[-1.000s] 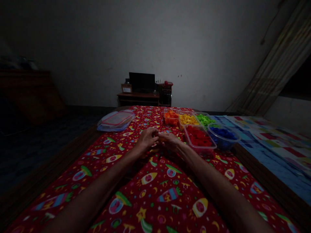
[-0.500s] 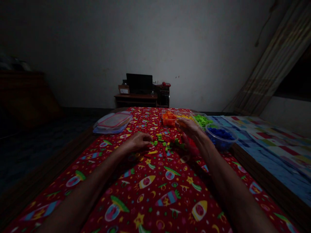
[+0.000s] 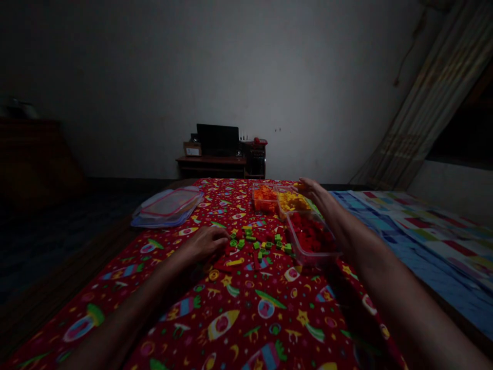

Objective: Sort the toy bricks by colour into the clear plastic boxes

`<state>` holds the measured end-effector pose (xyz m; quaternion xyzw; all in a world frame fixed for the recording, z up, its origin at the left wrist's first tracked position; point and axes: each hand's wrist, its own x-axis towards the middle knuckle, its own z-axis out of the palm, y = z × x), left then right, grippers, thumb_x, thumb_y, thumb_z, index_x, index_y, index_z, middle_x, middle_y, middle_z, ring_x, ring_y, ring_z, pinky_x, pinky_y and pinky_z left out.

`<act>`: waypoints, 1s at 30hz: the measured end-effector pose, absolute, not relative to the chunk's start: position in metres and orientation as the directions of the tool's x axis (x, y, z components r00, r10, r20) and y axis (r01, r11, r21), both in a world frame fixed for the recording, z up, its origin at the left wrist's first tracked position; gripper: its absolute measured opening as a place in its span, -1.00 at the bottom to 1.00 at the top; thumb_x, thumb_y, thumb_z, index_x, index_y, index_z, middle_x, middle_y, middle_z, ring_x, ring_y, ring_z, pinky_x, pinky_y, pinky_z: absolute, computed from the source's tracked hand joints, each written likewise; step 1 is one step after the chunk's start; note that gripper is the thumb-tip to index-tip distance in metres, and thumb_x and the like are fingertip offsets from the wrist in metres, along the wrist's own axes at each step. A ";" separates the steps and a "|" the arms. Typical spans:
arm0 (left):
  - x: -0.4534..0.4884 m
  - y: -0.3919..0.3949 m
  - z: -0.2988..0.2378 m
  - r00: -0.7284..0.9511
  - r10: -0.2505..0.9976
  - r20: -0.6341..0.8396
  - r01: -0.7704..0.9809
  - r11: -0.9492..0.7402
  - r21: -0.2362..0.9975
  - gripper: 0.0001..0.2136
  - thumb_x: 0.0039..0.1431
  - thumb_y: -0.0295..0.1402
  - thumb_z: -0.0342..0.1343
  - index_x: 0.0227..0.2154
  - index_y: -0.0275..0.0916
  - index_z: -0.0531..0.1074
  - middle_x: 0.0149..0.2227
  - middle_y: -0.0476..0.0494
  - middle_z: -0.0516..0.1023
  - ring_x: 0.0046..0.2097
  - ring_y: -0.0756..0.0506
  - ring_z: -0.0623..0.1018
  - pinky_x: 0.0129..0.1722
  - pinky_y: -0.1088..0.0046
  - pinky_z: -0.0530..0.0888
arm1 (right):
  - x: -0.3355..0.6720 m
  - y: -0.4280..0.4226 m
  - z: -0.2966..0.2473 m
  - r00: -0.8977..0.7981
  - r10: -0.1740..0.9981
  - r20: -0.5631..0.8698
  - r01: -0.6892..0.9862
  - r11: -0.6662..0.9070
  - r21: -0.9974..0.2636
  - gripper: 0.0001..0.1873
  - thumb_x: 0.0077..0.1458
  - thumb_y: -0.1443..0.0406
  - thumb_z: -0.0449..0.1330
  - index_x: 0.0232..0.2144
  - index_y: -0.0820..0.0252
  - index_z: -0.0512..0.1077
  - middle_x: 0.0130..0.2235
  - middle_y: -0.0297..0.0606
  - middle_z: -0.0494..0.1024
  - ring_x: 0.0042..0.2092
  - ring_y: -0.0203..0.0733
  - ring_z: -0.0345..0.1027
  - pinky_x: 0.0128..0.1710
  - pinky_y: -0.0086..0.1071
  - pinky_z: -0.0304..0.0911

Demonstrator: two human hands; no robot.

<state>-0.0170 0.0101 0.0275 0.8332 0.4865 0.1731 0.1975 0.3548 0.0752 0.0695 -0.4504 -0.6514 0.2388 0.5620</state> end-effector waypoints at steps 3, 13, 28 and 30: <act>-0.017 0.009 0.029 0.452 0.888 0.085 0.746 -0.428 0.510 -0.70 0.04 -0.20 -0.06 -0.45 -0.24 0.53 -0.46 -0.08 0.58 -0.41 -0.09 0.52 -0.43 0.51 0.36 | 0.358 0.089 0.071 0.120 0.893 0.433 0.293 0.385 -0.875 -0.59 0.05 -0.03 0.09 -0.11 -0.07 0.47 -0.03 -0.16 0.49 0.02 -0.05 0.38 -0.01 -0.11 0.34; -0.021 0.016 0.029 0.408 0.903 0.135 0.763 -0.418 0.493 -0.70 0.02 -0.20 -0.03 -0.41 -0.22 0.56 -0.38 -0.10 0.61 -0.32 -0.14 0.55 -0.33 0.47 0.41 | 0.312 0.123 0.102 0.330 0.938 0.110 0.052 0.098 -0.994 -0.89 0.13 0.27 0.12 -0.37 0.20 0.41 -0.44 -0.21 0.49 -0.37 -0.27 0.44 -0.25 -0.32 0.40; -0.036 0.024 0.028 0.459 0.888 0.040 0.818 -0.440 0.371 -0.71 0.03 -0.29 0.00 -0.28 -0.25 0.57 -0.27 -0.12 0.64 -0.24 -0.12 0.57 -0.28 0.51 0.40 | 0.204 0.037 0.046 -0.340 0.899 0.276 0.748 0.437 -0.499 -0.77 -0.06 0.46 0.08 -0.51 0.38 0.55 -0.56 -0.30 0.45 -0.50 -0.38 0.21 -0.47 -0.50 0.04; -0.038 0.023 0.029 0.468 0.883 -0.029 0.830 -0.428 0.356 -0.70 0.03 -0.30 0.02 -0.23 -0.25 0.56 -0.26 -0.11 0.64 -0.25 -0.11 0.57 -0.30 0.53 0.41 | 0.195 0.034 0.043 -0.363 0.890 0.277 0.781 0.453 -0.430 -0.75 -0.04 0.46 0.07 -0.49 0.40 0.56 -0.53 -0.26 0.48 -0.49 -0.37 0.19 -0.47 -0.49 0.01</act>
